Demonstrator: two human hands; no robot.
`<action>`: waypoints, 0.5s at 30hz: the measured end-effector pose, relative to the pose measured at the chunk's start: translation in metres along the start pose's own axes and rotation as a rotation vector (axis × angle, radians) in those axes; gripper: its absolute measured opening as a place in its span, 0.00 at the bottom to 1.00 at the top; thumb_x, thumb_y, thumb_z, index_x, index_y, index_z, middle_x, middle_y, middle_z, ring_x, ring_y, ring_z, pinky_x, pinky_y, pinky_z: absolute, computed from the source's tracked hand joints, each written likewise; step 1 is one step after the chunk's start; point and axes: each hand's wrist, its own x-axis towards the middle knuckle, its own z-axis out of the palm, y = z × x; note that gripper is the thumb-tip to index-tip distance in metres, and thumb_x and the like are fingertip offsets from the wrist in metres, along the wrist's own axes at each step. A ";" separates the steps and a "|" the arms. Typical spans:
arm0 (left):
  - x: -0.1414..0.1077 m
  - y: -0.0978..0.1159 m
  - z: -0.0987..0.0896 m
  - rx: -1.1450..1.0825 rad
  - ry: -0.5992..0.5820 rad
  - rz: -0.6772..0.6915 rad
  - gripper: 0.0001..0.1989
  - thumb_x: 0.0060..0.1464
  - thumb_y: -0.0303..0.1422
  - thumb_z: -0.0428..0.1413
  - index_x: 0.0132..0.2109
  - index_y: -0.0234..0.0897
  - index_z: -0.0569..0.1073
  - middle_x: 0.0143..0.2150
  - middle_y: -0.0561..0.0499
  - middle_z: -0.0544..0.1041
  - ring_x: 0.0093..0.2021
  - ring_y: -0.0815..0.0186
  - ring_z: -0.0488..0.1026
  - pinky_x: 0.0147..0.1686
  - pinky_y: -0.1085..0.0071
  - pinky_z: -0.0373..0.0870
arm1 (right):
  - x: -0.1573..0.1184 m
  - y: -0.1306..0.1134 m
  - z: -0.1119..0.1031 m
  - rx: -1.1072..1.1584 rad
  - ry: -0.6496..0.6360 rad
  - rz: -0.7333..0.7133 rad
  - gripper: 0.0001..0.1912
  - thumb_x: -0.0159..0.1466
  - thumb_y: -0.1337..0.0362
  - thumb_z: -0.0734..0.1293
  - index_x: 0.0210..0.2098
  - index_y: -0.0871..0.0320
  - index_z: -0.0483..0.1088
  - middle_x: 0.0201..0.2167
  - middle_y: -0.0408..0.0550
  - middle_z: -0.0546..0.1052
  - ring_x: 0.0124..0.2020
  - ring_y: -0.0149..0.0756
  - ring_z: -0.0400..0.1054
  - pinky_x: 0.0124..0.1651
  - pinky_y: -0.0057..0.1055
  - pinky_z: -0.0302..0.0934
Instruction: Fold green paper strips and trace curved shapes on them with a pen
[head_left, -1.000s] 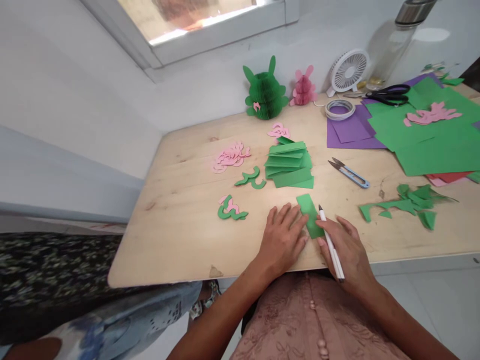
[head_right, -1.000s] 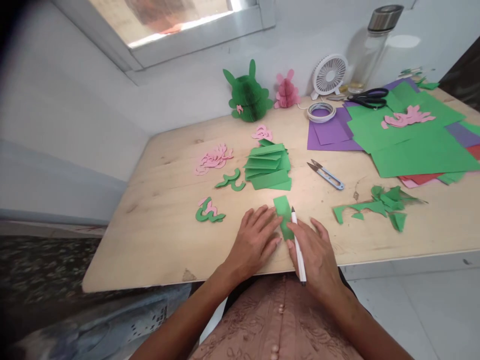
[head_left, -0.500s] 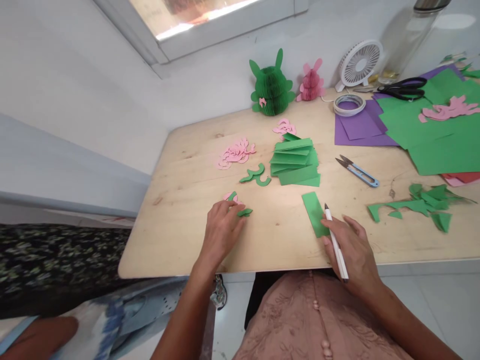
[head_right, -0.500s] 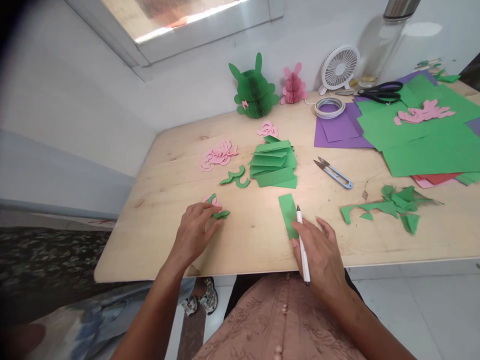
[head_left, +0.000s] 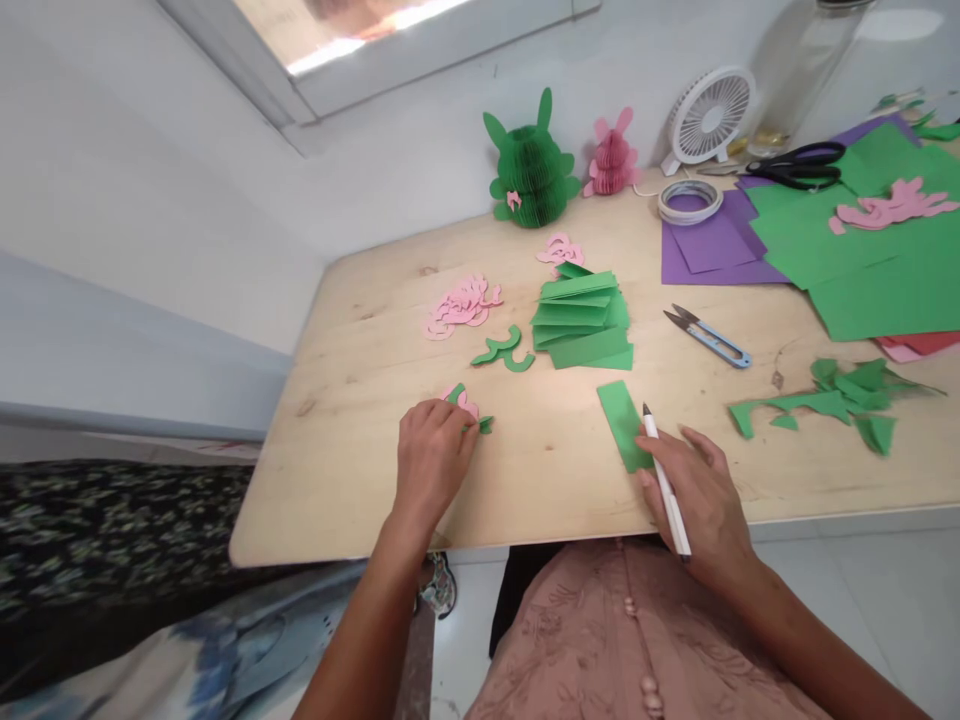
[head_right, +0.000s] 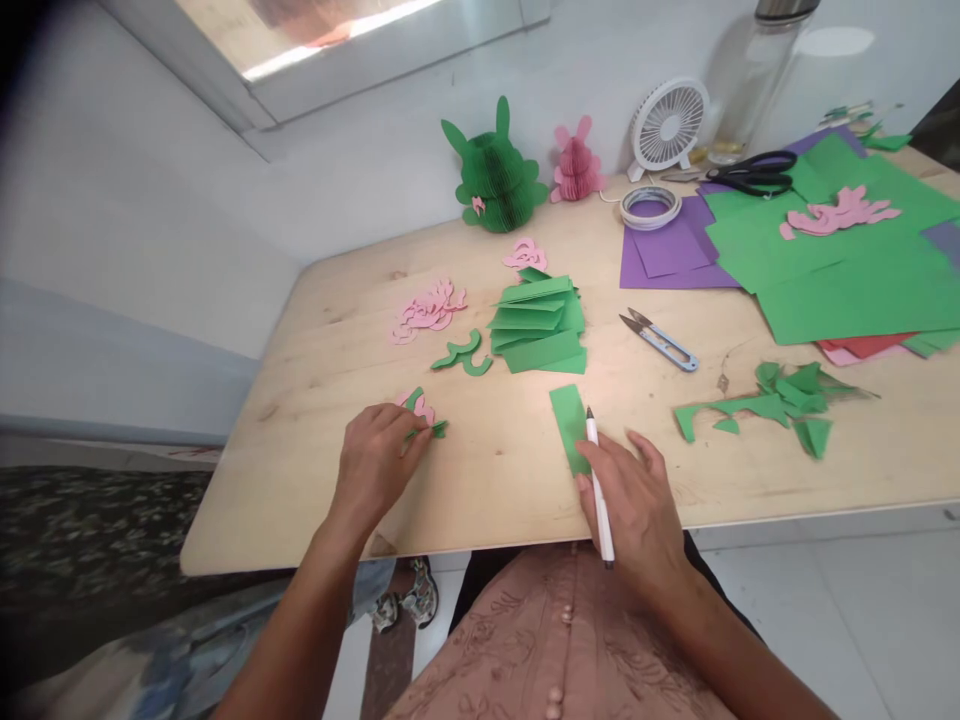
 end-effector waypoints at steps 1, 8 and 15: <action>-0.001 0.005 -0.002 0.014 0.034 -0.013 0.06 0.58 0.28 0.53 0.33 0.39 0.73 0.34 0.46 0.77 0.41 0.54 0.72 0.43 0.59 0.66 | 0.000 0.000 0.000 -0.001 0.001 0.000 0.17 0.65 0.70 0.63 0.53 0.60 0.63 0.49 0.58 0.77 0.51 0.41 0.72 0.61 0.46 0.56; 0.006 0.078 -0.015 -0.317 0.098 -0.161 0.06 0.58 0.29 0.53 0.34 0.39 0.73 0.30 0.52 0.78 0.32 0.63 0.75 0.34 0.67 0.68 | 0.000 0.000 0.000 -0.002 -0.005 0.001 0.17 0.65 0.70 0.63 0.54 0.59 0.63 0.50 0.57 0.77 0.52 0.41 0.72 0.62 0.46 0.55; 0.011 0.093 -0.009 -0.629 -0.042 -0.119 0.09 0.60 0.29 0.51 0.47 0.39 0.73 0.39 0.50 0.79 0.37 0.65 0.77 0.38 0.69 0.73 | 0.000 0.000 0.000 0.007 0.006 0.019 0.17 0.65 0.70 0.62 0.53 0.58 0.64 0.49 0.56 0.78 0.51 0.41 0.73 0.61 0.47 0.56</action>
